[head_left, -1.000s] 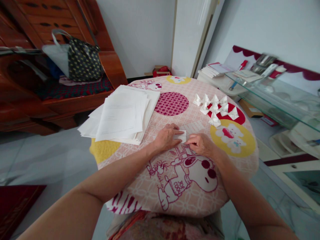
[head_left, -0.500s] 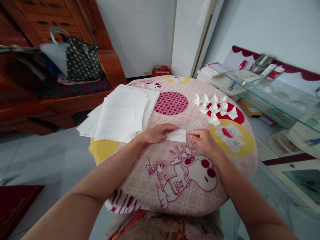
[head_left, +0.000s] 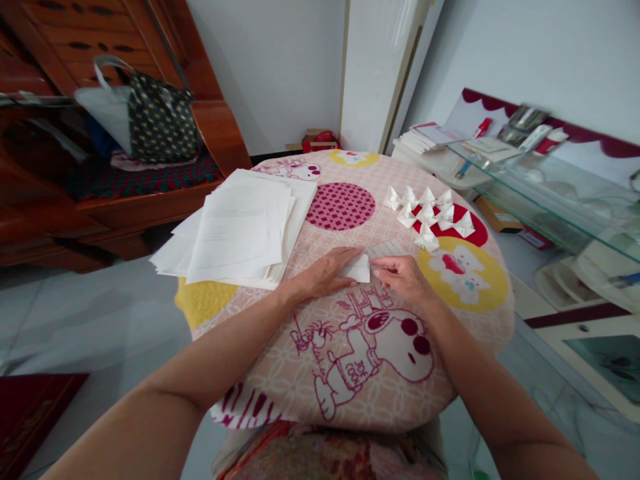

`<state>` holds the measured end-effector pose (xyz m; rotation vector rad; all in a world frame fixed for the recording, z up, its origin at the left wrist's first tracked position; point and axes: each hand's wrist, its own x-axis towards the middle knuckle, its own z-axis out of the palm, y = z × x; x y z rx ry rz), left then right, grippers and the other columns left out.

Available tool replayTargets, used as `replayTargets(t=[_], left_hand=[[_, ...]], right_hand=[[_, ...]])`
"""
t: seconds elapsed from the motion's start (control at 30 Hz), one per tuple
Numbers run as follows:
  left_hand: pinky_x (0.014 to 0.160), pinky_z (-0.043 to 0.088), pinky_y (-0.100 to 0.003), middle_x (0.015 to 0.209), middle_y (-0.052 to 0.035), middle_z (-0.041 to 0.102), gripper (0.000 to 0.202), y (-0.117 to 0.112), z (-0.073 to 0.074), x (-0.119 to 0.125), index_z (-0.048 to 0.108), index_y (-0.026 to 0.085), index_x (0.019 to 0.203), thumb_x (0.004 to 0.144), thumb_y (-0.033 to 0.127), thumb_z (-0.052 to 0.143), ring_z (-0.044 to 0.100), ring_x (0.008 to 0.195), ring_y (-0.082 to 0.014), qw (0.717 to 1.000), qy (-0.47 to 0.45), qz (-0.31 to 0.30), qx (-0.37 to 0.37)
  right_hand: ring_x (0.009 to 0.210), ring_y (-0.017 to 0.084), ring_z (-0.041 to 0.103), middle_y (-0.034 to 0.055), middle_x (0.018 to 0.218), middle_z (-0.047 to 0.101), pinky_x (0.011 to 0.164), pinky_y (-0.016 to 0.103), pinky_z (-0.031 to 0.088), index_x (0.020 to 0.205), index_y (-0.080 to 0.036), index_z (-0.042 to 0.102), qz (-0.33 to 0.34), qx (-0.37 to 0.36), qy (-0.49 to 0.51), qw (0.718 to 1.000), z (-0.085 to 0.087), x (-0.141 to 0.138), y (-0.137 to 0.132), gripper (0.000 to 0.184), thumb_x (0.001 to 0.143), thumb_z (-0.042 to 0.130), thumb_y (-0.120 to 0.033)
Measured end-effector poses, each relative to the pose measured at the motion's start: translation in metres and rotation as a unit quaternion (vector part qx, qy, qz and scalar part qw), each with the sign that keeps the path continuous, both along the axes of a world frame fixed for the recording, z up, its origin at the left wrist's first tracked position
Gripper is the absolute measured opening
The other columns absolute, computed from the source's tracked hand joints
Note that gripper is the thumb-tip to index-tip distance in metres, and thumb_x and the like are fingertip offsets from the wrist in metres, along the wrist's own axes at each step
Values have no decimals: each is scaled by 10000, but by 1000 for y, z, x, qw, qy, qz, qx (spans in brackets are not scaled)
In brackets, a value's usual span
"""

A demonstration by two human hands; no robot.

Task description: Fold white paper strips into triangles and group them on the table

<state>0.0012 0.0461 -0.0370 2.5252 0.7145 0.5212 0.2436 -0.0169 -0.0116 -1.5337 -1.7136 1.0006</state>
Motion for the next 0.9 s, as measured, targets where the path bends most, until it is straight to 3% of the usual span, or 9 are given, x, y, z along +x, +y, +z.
replayTargets(t=[0.17, 0.3, 0.57, 0.67, 0.8, 0.9], left_hand=[[1169, 434, -519, 1545, -164, 516, 841, -5, 7, 2, 301, 225, 1606, 882, 270, 727, 516, 1407, -306, 999, -20, 34, -3], [1126, 481, -471, 1471, -138, 550, 807, -7, 11, 3, 389, 219, 1545, 824, 177, 750, 554, 1342, -278, 997, -58, 43, 4], [1018, 524, -446, 1272, -99, 657, 418, -7, 16, 4, 580, 212, 1278, 884, 268, 707, 630, 1167, -253, 993, -99, 50, -31], [979, 530, -411, 1169, -70, 688, 248, -9, 21, 3, 627, 203, 1146, 900, 220, 649, 645, 1082, -224, 992, -100, 62, -45], [972, 528, -383, 1067, -47, 702, 199, -12, 27, 2, 653, 197, 1055, 873, 133, 602, 653, 1046, -202, 993, -97, 60, -40], [1028, 518, -411, 1023, -37, 712, 164, -15, 31, 1, 657, 194, 1003, 888, 116, 570, 672, 1008, -185, 991, -120, 38, -43]], right_hand=[[466, 116, 479, -19, 547, 601, 474, 246, 381, 1250, -119, 765, 6, -2, 61, 998, 2, 0, -1, 480, 830, 641, -317], [457, 103, 466, -25, 548, 603, 465, 238, 374, 1254, -146, 770, 29, 13, 81, 996, 2, -1, -3, 457, 851, 646, -322], [473, 105, 487, -14, 550, 617, 478, 238, 392, 1165, -162, 809, 49, 28, 82, 995, 2, 0, -4, 386, 866, 644, -341], [481, 112, 482, -19, 551, 603, 479, 241, 379, 1194, -143, 794, 51, 30, 63, 996, 0, -2, -4, 418, 863, 631, -339], [488, 111, 442, -30, 551, 561, 489, 248, 345, 1220, -119, 780, 29, 76, -12, 997, 0, -6, -4, 434, 857, 618, -294], [525, 126, 470, -9, 595, 594, 529, 270, 388, 1243, -110, 766, -19, 124, -36, 991, 3, -8, -3, 452, 884, 634, -350]])
